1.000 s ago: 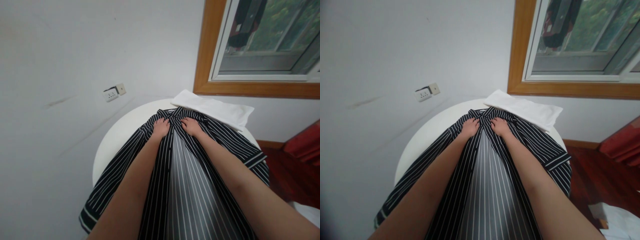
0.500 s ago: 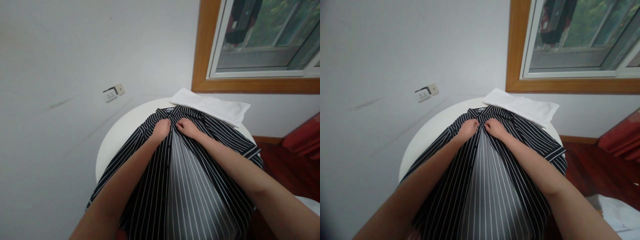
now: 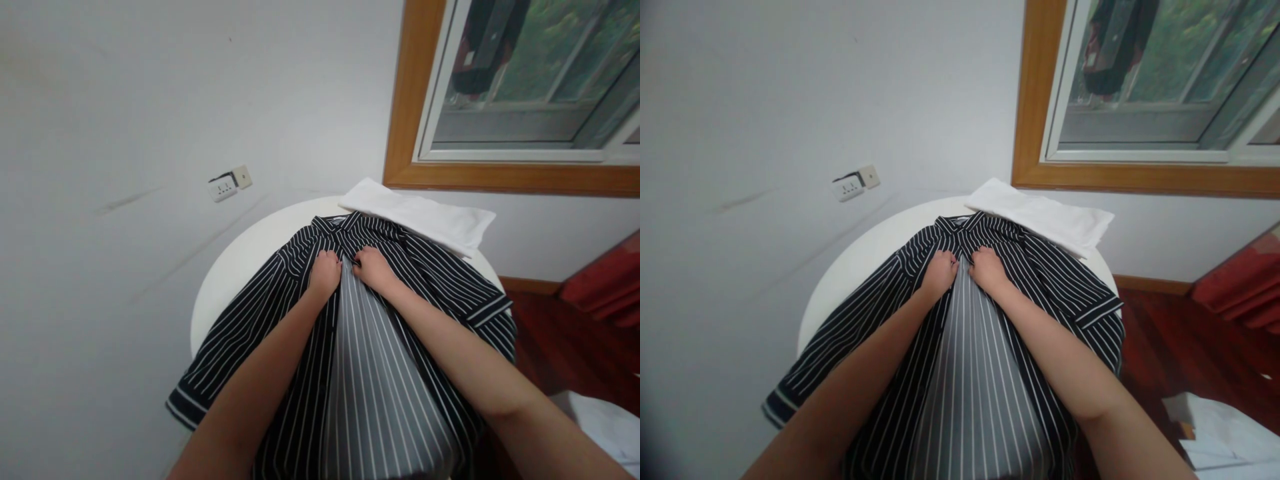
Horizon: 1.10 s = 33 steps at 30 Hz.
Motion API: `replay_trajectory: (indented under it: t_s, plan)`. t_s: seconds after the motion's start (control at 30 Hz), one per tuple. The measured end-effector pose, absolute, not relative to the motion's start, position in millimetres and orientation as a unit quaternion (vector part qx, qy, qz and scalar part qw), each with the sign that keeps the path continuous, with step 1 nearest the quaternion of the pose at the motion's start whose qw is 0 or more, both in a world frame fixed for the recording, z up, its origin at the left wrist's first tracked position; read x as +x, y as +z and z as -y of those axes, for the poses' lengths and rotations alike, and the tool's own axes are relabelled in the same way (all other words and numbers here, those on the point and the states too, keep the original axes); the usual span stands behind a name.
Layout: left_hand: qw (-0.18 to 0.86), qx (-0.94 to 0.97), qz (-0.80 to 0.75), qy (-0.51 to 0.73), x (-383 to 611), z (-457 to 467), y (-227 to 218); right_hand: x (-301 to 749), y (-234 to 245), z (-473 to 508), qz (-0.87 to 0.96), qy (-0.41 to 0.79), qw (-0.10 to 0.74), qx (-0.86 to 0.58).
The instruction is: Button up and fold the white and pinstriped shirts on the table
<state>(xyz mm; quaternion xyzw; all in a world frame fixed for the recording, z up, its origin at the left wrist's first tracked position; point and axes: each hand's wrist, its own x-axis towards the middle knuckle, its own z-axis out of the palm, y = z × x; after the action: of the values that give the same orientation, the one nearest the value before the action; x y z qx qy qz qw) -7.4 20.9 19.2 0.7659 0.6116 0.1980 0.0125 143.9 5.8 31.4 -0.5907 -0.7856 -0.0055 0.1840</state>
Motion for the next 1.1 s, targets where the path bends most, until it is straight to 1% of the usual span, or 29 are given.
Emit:
replay_trajectory:
  t_s: [0.1,0.17,0.23,0.33,0.4,0.47,0.53,0.6,0.73,0.83,0.9,0.97,1.03,1.1]
  plan:
    - [-0.006,0.773,-0.609,0.178,-7,-20,21,146,29,-8,0.791,-0.013,0.181,-0.584]
    - [-0.017,0.775,-0.610,0.166,-6,-18,24,148,28,-9,0.791,-0.013,0.199,-0.578]
    - [-0.026,0.771,-0.618,0.153,-7,-16,27,151,28,-11,0.783,-0.001,0.234,-0.576]
    - [-0.037,0.760,-0.635,0.133,-9,-12,32,156,29,-16,0.749,0.040,0.316,-0.581]
    - [-0.034,0.758,-0.638,0.134,-11,-11,35,157,29,-19,0.716,0.097,0.370,-0.584]
    - [-0.013,0.756,-0.635,0.157,-14,-14,38,156,28,-20,0.674,0.184,0.417,-0.581]
    - [0.033,0.747,-0.634,0.198,-16,-18,40,154,25,-19,0.617,0.273,0.460,-0.577]
    - [0.095,0.731,-0.627,0.251,-17,-24,40,151,21,-17,0.567,0.330,0.489,-0.574]
    - [0.187,0.715,-0.584,0.338,-11,-32,35,149,17,-15,0.536,0.410,0.488,-0.554]
    - [0.203,0.721,-0.571,0.336,-3,-30,27,150,16,-16,0.524,0.453,0.485,-0.533]
    - [0.174,0.739,-0.574,0.307,0,-25,22,152,16,-18,0.520,0.466,0.490,-0.522]
    - [0.120,0.762,-0.572,0.281,2,-20,18,155,15,-19,0.519,0.467,0.495,-0.517]
    - [0.072,0.781,-0.561,0.265,4,-16,17,157,14,-19,0.528,0.450,0.498,-0.520]
    - [0.052,0.789,-0.556,0.255,4,-14,17,159,13,-18,0.547,0.428,0.499,-0.519]
